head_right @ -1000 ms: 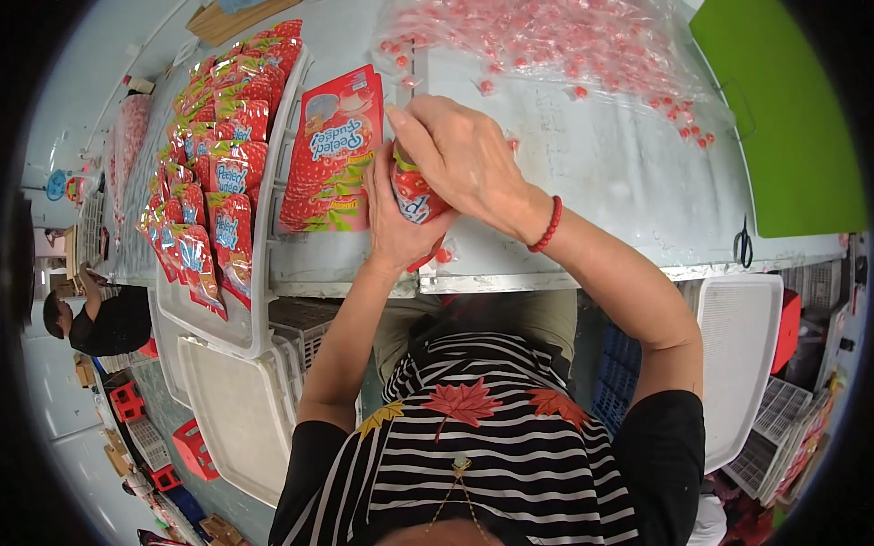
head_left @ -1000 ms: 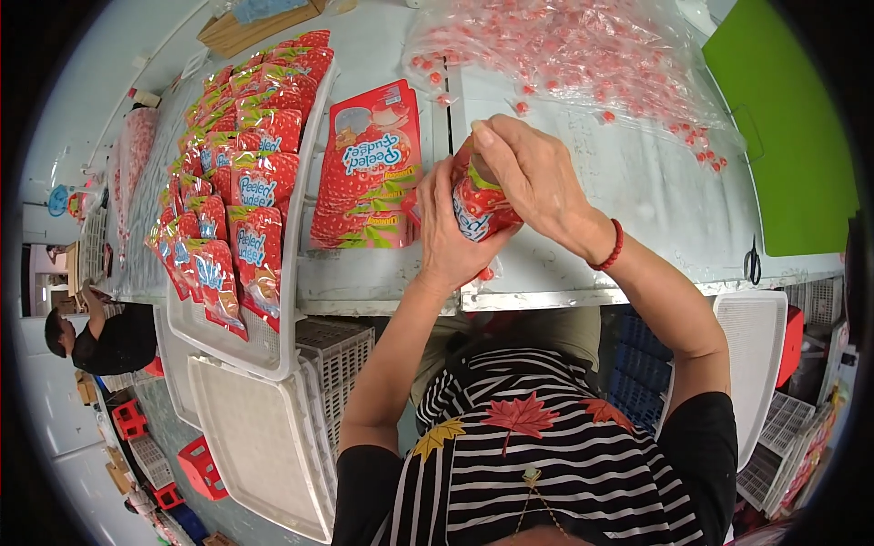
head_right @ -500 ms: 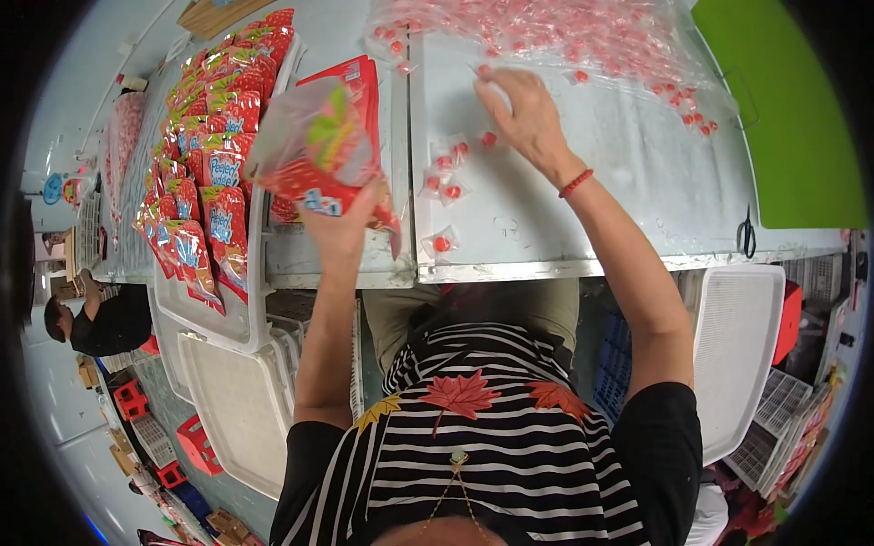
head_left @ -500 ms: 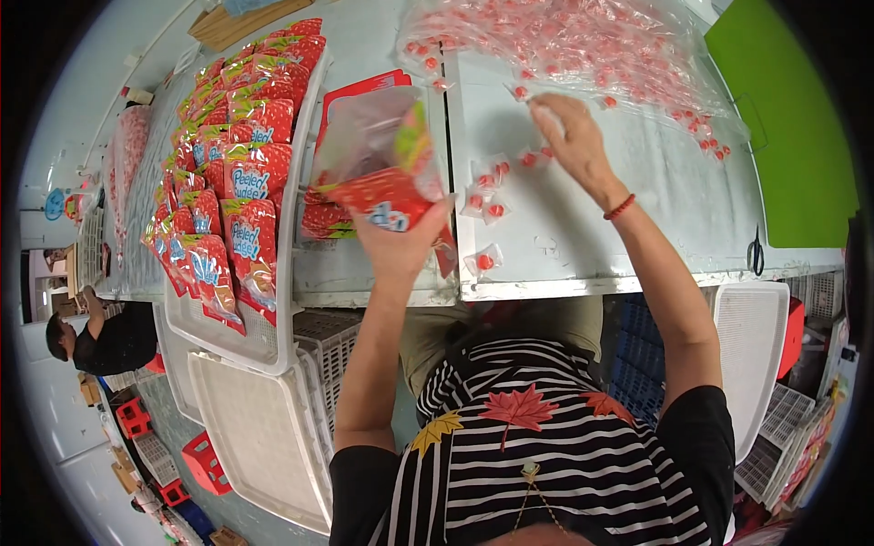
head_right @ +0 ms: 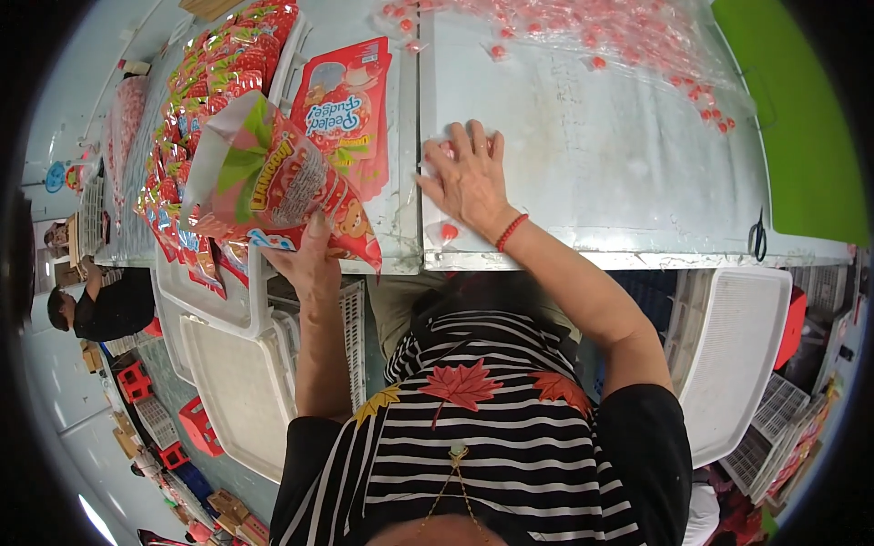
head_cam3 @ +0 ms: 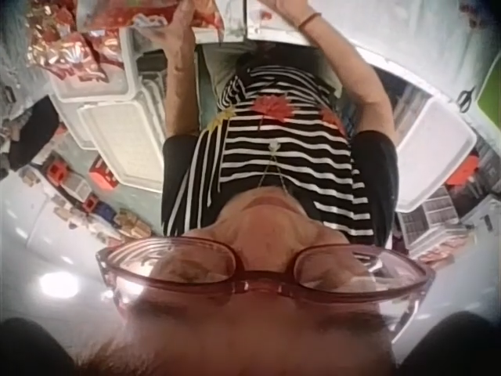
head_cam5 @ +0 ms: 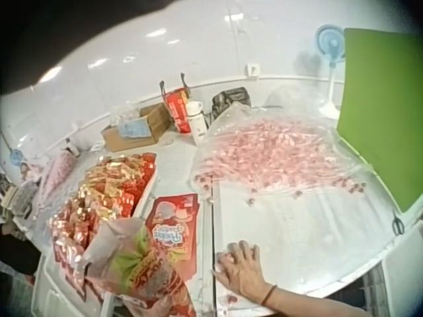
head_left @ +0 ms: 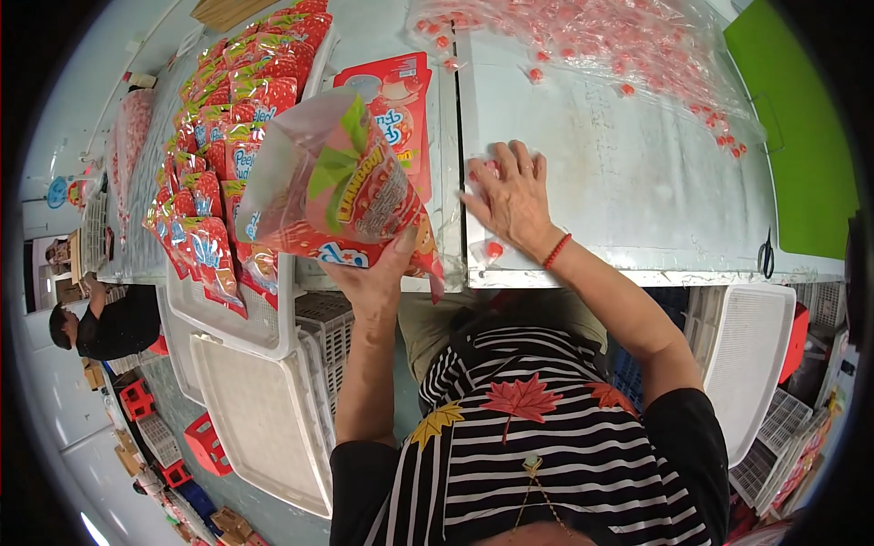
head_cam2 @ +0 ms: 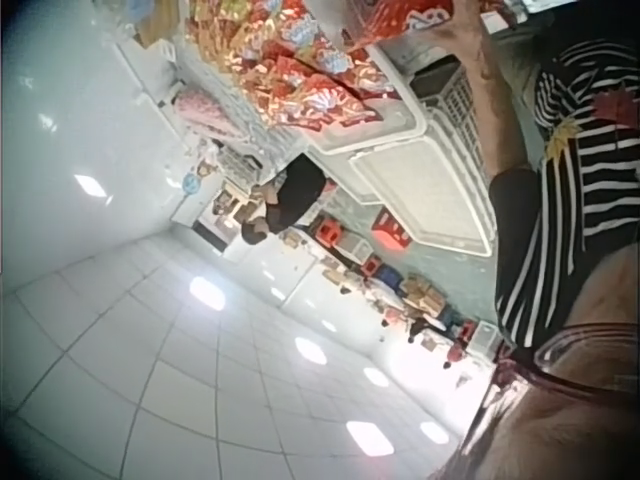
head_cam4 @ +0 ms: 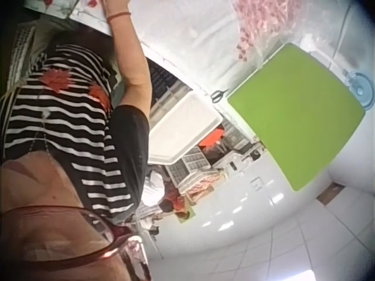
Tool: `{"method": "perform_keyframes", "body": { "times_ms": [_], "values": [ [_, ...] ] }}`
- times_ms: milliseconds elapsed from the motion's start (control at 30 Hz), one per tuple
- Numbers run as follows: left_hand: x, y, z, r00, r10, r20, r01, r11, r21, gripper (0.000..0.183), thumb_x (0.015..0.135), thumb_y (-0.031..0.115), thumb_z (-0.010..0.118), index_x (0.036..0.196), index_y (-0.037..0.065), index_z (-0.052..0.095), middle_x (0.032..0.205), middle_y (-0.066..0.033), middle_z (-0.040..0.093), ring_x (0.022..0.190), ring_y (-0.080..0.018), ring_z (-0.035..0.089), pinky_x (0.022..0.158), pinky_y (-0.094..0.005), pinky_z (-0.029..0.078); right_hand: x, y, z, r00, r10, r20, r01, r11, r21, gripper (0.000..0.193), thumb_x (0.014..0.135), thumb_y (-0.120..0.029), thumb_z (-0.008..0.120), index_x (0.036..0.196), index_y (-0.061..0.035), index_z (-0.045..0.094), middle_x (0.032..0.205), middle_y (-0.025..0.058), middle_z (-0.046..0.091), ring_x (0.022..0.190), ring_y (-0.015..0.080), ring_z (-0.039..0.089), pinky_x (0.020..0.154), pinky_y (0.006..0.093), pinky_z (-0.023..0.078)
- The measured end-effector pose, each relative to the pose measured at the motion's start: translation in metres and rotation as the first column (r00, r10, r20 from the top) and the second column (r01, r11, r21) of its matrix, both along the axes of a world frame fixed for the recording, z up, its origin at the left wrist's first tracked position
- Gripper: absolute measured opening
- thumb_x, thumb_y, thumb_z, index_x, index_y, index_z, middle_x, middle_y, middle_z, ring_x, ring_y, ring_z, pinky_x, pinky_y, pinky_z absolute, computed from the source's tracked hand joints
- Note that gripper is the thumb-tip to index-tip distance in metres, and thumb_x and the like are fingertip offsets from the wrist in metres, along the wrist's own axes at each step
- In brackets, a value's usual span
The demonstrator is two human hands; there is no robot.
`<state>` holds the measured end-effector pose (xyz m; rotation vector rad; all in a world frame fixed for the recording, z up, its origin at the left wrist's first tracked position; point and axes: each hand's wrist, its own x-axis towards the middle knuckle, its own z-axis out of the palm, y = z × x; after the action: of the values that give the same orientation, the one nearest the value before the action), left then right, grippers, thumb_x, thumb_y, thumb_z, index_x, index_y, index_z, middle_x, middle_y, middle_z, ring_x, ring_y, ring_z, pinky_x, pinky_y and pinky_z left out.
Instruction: The person packages individual candies into labeled plastic bags by hand, taking candies from a plastic tray and placing them into the bags.
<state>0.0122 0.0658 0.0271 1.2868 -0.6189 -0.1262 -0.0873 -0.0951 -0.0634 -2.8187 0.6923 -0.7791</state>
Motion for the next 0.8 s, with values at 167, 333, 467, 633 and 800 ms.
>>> {"method": "perform_keyframes", "body": {
  "times_ms": [167, 333, 467, 633, 800],
  "values": [
    [-0.008, -0.011, 0.002, 0.997, -0.081, -0.006, 0.080, 0.982, 0.172, 0.078, 0.062, -0.004, 0.082, 0.127, -0.002, 0.039, 0.116, -0.0151, 0.052, 0.092, -0.0189, 0.060, 0.078, -0.0316, 0.053, 0.003, -0.008, -0.001, 0.997, 0.076, -0.020, -0.075, 0.996, 0.050, 0.025, 0.079, -0.027, 0.065, 0.100, -0.0127, 0.061, 0.106, 0.0112, 0.055, 0.101, 0.0293, 0.052, 0.082, 0.0408, 0.043],
    [-0.004, -0.029, -0.018, 0.827, -0.126, 0.549, -0.141, 0.898, 0.418, 0.105, 0.057, 0.032, 0.088, 0.137, -0.002, 0.028, 0.127, -0.0218, 0.040, 0.121, -0.0382, 0.037, 0.101, -0.0503, 0.031, -0.008, -0.045, 0.002, 0.951, 0.063, 0.303, -0.139, 0.962, 0.236, 0.011, 0.080, -0.019, 0.063, 0.085, -0.0094, 0.060, 0.078, 0.0090, 0.059, 0.068, 0.0281, 0.060, 0.058, 0.0401, 0.050],
    [0.004, -0.036, -0.026, 0.683, -0.156, 0.714, -0.230, 0.882, 0.412, 0.103, 0.056, 0.031, 0.088, 0.135, 0.000, 0.030, 0.128, -0.0205, 0.039, 0.119, -0.0390, 0.039, 0.100, -0.0523, 0.032, -0.024, -0.054, 0.095, 0.954, -0.082, 0.289, -0.124, 0.770, 0.625, 0.020, 0.084, -0.026, 0.062, 0.092, -0.0076, 0.063, 0.068, 0.0124, 0.060, 0.058, 0.0310, 0.059, 0.054, 0.0391, 0.046],
    [0.000, -0.048, -0.028, 0.628, -0.259, 0.734, -0.143, 0.889, 0.436, 0.102, 0.054, 0.030, 0.088, 0.134, 0.001, 0.032, 0.129, -0.0196, 0.039, 0.117, -0.0398, 0.039, 0.099, -0.0527, 0.032, -0.035, -0.049, 0.181, 0.920, 0.379, -0.097, -0.358, 0.916, 0.183, 0.025, 0.077, -0.029, 0.065, 0.093, -0.0106, 0.067, 0.070, 0.0104, 0.063, 0.062, 0.0295, 0.063, 0.054, 0.0389, 0.049],
    [-0.016, -0.063, -0.029, 0.692, -0.261, 0.673, -0.092, 0.892, 0.442, 0.112, 0.055, 0.031, 0.090, 0.140, -0.001, 0.024, 0.132, -0.0218, 0.037, 0.122, -0.0386, 0.038, 0.100, -0.0482, 0.035, -0.019, -0.040, 0.188, 0.895, 0.264, -0.360, -0.252, 0.964, 0.079, 0.023, 0.071, -0.024, 0.068, 0.089, -0.0100, 0.068, 0.072, 0.0107, 0.064, 0.067, 0.0302, 0.064, 0.058, 0.0404, 0.052]
  ]
}}
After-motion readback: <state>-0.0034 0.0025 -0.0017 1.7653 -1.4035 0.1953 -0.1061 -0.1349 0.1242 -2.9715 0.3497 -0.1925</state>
